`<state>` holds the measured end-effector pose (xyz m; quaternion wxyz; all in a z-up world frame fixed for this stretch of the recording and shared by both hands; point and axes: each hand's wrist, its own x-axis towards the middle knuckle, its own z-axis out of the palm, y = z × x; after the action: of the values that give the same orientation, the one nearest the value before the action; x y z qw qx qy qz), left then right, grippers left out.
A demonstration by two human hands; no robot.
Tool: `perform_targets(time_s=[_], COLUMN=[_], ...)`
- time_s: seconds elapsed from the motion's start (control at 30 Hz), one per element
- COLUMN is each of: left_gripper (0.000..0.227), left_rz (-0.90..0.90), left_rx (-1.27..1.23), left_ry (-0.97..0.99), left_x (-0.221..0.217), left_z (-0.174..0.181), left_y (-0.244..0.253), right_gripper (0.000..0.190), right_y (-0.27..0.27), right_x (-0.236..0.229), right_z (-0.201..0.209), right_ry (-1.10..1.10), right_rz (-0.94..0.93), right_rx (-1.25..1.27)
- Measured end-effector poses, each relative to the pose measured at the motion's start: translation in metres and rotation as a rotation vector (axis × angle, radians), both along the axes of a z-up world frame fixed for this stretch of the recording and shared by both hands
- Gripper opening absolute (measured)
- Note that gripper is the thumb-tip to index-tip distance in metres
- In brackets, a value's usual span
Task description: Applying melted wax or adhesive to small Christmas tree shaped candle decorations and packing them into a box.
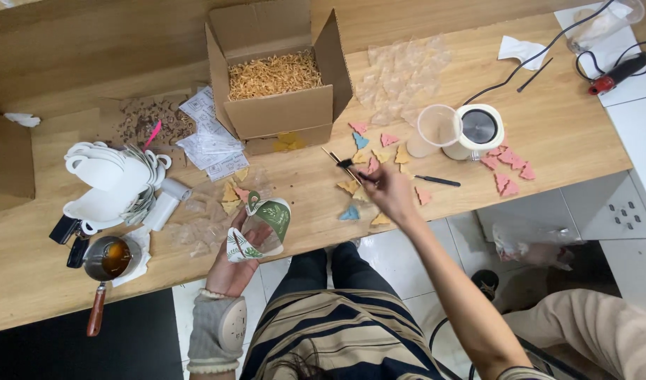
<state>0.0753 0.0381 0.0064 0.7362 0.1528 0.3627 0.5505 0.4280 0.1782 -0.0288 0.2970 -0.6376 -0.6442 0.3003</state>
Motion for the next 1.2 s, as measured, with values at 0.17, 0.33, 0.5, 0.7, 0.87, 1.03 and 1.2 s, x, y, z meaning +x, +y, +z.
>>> perform_targets(time_s=[0.17,0.33,0.5,0.7,0.87,1.03,1.2], left_gripper=[0.076,0.075,0.075,0.069,0.064,0.062,0.065], left_rz=[0.021,0.056,0.075,0.080,0.246,0.358,0.403], left_rx=[0.009,0.000,-0.025,0.055,0.054,0.025,0.064], left_ry=[0.031,0.000,-0.019,-0.065,-0.110,0.029,-0.120], left_x=[-0.006,-0.021,-0.021,-0.030,-0.069,-0.105,-0.115], left_z=[0.009,-0.003,-0.006,-0.030,-0.017,-0.025,-0.087], left_y=[-0.007,-0.017,-0.019,-0.022,-0.042,-0.072,-0.095], right_gripper=[0.024,0.026,0.015,0.055,0.094,0.107,0.049], right_y=[-0.014,-0.019,-0.013,0.041,0.123,0.116,-0.006], right_x=[-0.075,-0.088,-0.088,-0.126,-0.139,-0.148,-0.205], right_z=[-0.035,-0.052,-0.024,0.063,0.095,0.119,0.086], right_ry=[-0.223,-0.259,-0.202,-0.244,-0.629,-0.692,-0.061], right_rz=[0.108,0.243,0.183,0.231,0.226,0.279,0.397], right_rx=[0.016,0.234,0.080,0.560,0.468,0.281,0.082])
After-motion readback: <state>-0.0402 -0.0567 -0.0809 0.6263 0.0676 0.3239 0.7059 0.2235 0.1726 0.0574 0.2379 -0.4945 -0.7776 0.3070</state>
